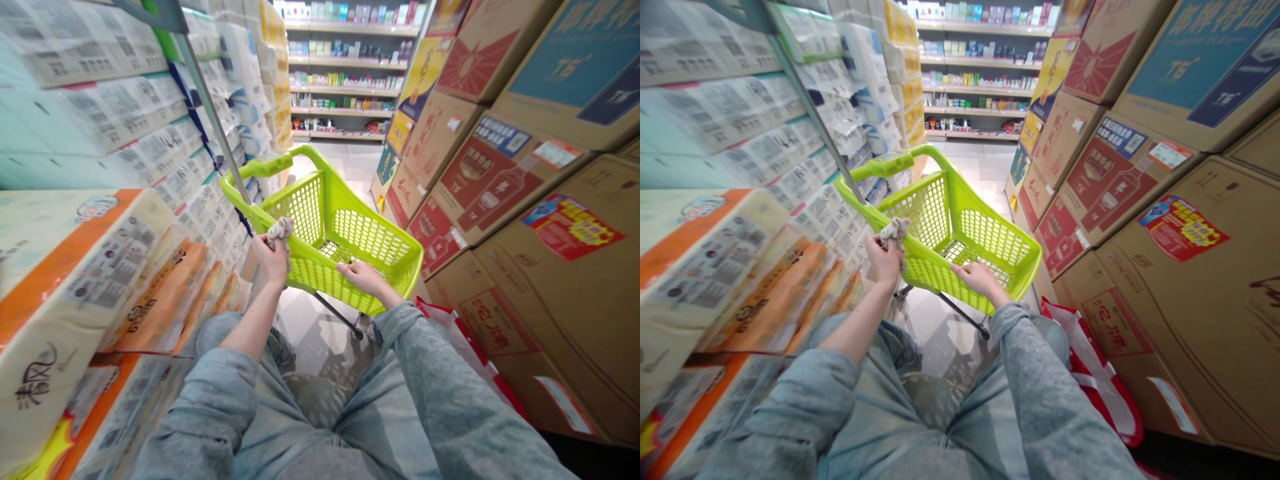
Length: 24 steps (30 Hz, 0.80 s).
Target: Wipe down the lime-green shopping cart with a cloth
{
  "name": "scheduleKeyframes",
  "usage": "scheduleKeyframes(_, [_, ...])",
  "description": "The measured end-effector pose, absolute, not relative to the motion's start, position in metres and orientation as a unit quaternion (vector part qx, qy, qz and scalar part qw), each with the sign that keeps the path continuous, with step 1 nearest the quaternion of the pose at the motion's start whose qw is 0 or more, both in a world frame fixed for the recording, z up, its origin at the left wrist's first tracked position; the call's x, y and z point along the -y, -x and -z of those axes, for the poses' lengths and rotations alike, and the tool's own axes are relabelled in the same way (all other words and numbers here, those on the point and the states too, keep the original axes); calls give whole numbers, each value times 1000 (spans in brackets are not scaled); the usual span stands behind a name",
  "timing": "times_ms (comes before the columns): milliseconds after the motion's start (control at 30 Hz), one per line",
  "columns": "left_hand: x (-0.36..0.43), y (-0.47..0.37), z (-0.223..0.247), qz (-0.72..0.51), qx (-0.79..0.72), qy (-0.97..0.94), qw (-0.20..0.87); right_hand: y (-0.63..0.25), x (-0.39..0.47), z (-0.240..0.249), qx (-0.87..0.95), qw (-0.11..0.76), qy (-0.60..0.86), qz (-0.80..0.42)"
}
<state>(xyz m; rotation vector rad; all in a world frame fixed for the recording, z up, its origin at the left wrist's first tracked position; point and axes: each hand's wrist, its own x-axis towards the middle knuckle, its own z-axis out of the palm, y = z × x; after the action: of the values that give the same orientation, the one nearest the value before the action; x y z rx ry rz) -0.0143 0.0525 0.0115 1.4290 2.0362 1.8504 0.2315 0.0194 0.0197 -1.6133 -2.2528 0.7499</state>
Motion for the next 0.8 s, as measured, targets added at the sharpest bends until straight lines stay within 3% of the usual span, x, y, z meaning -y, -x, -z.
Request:
scheduleKeyframes(300, [-53, 20, -5, -638, -671, -376, 25, -212, -17, -16, 784, 134, 555, -242])
scheduleKeyframes(633, [-37, 3, -16, -561, -702, -426, 102, -203, -21, -16, 775, 119, 571, -245])
scheduleKeyframes(800, [-10, -26, -10, -514, -686, -496, 141, -205, -23, -14, 736, 162, 583, -302])
